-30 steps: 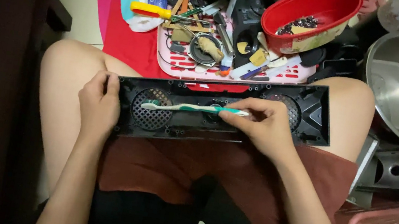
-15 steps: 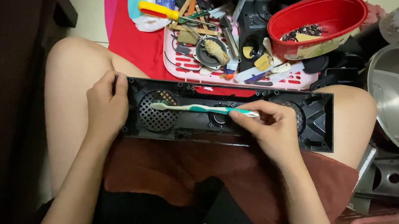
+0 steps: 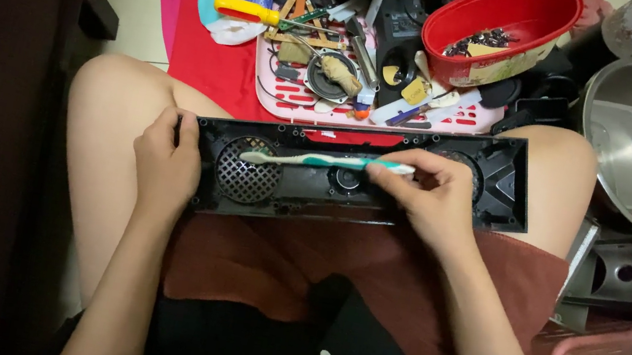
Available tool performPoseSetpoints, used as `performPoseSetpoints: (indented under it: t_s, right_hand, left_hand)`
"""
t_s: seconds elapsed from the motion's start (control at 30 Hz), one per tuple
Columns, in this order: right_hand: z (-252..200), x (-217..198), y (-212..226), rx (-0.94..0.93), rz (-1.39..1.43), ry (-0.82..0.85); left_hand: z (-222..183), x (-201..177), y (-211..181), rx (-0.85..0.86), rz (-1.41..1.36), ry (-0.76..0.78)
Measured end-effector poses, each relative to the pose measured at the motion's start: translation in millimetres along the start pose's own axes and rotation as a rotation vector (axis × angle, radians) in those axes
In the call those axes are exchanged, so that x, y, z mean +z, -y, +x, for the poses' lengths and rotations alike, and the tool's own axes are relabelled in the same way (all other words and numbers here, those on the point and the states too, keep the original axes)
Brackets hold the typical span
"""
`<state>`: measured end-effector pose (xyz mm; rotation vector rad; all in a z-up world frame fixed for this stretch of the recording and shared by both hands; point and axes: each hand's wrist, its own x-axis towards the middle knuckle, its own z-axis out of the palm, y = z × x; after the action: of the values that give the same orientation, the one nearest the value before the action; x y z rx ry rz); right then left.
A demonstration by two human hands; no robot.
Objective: Cleaning and maintaining an electronic housing using a screwdriver and a toothbrush to remove dust.
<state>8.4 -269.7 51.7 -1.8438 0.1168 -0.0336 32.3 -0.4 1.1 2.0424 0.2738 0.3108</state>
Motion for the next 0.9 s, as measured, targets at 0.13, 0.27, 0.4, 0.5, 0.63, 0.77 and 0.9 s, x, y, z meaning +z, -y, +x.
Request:
performPoseSetpoints:
  t_s: [0.13,0.27,0.4,0.5,0.63,0.77,0.9]
  right_hand:
    - [-2,-1,3,0.004,0.017,0.002]
    - [-1,-2,-2,0.003,0.030,0.022]
    - [-4,-2,1,0.010,0.030,-0.012]
    - [-5,-1,5,0.007,0.046,-0.001]
    - [-5,0,4,-0.019,0.019,-0.018]
    - [-6,-4,0,0.033,0.052,0.036]
    - [-6,-4,0,0.026,0.051,-0.011]
  left_hand:
    - [0,0,2,0.000,0.004,0.002]
    - [1,1,3,-0.003,0.006,-0.001]
    - [-1,0,2,0.006,-0.006,-0.007]
    - [0,2,4,0.008,-0.003,-0.010]
    - [0,1,4,0.015,0.019,-0.015]
    - [-1,1,-1,0.008,0.002,-0.009]
    - [-4,1,1,0.003,0.026,-0.023]
